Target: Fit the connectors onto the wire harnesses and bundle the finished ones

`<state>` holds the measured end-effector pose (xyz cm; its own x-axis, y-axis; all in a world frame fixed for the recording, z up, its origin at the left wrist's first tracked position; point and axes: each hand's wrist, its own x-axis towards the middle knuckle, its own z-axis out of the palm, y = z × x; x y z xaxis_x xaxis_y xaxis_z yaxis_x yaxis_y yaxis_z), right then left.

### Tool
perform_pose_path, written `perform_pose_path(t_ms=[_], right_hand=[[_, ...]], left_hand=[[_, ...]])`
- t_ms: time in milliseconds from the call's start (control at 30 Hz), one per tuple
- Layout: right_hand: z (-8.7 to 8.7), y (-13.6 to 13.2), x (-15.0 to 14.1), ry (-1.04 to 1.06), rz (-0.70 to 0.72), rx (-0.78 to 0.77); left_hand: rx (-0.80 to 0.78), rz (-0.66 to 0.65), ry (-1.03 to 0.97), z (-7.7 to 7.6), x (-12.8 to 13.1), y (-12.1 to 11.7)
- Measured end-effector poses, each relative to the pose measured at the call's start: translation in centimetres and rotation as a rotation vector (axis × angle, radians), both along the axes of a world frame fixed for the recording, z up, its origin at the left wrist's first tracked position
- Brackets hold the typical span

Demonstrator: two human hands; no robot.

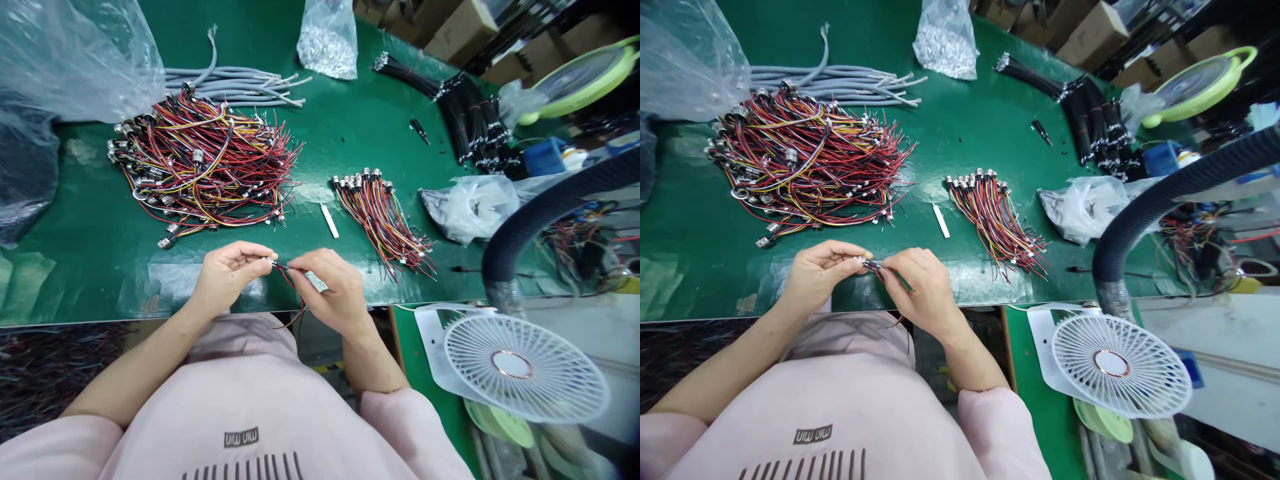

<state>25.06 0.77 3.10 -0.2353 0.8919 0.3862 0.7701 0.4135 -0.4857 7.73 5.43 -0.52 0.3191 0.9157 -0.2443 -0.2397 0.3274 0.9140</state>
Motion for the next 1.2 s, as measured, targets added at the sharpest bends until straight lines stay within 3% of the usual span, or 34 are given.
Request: perform_pose_path(t_ms=[233, 500, 733, 1033, 1200], right_hand=[[-0.4, -0.2, 0.0, -0.054, -0.031, 0.028], [-0.6, 0.3, -0.6, -0.053, -0.014, 0.058], [0.4, 0.3, 1.1, 0.225, 0.031, -0.172], [-1.2, -0.1, 1.9, 0.477, 0.054, -0.369], [-1.0, -0.2, 2.4, 0.428, 0.095, -0.373]], left_hand=[[0.003, -0.008, 0.034, 0.1, 0.2, 0.0], [0.113, -0.046, 0.063, -0.2, 0.3, -0.4], [0.001, 0.003, 0.03, -0.6, 0.1, 0.0], [-0.154, -0.069, -0.08, -0.7, 0.0, 0.3], [-0.165, -0.088, -0.062, -0.8, -0.1, 0.3]])
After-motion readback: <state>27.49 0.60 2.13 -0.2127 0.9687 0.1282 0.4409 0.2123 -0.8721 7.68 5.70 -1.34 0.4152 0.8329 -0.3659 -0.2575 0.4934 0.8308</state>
